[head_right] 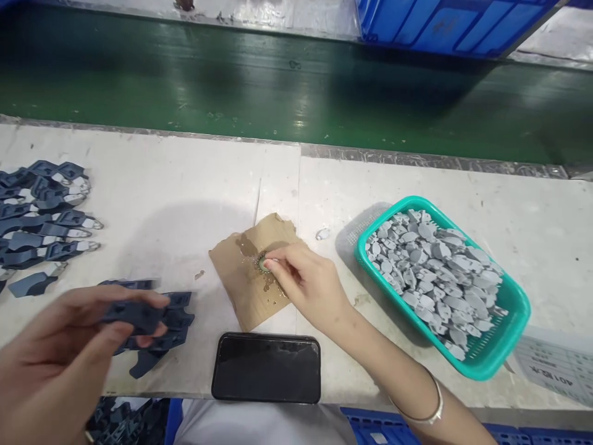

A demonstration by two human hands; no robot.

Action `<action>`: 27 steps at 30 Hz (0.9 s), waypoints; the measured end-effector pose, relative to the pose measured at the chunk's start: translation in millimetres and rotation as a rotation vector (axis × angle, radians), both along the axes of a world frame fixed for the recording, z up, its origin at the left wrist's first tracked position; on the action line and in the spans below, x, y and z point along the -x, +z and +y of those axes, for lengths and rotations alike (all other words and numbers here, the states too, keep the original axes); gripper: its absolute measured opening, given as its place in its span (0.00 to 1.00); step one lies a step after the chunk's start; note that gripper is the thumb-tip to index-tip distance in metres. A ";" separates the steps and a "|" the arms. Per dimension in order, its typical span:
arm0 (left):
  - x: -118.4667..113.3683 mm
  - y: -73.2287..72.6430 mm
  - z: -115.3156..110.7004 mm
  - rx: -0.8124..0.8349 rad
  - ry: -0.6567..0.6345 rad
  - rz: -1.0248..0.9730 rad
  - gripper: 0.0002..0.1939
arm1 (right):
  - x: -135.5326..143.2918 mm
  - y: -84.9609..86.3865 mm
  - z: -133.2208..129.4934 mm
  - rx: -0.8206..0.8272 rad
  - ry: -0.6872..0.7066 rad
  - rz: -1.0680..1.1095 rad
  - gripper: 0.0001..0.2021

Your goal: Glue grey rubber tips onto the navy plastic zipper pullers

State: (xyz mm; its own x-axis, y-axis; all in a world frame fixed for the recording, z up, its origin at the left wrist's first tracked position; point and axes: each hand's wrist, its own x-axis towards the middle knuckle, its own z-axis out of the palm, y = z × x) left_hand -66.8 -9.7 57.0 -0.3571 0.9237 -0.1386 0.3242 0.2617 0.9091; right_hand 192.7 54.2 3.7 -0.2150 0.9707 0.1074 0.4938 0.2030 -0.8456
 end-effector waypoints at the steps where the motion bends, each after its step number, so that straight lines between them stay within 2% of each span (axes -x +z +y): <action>1: -10.5 -3.1 -1.7 0.043 -0.053 -0.155 0.09 | 1.5 -2.8 0.9 -0.052 0.036 -0.022 0.07; 3: -29.6 -14.0 -2.0 0.121 -0.189 -0.423 0.07 | 3.5 -7.9 2.6 -0.124 0.096 -0.058 0.07; 5: -45.3 -27.9 0.2 0.161 -0.296 -0.589 0.06 | 4.2 -11.4 3.6 -0.163 0.138 -0.100 0.06; 8: -60.4 -43.4 4.8 0.131 -0.311 -0.688 0.05 | 3.7 -13.1 3.2 -0.191 0.150 -0.132 0.06; 15: -64.3 -48.5 13.0 0.175 -0.333 -0.590 0.07 | 2.1 -9.8 2.4 -0.088 0.119 -0.093 0.08; 21: -62.4 -58.3 8.4 0.218 -0.477 -0.425 0.13 | 1.0 2.0 0.8 0.309 -0.126 0.319 0.16; 24: -63.6 -59.4 5.6 0.208 -0.568 -0.339 0.15 | 4.2 4.8 -1.7 0.421 -0.085 0.478 0.18; 27: -65.3 -58.5 6.0 0.192 -0.581 -0.289 0.16 | 7.8 5.0 -5.7 0.431 -0.018 0.539 0.16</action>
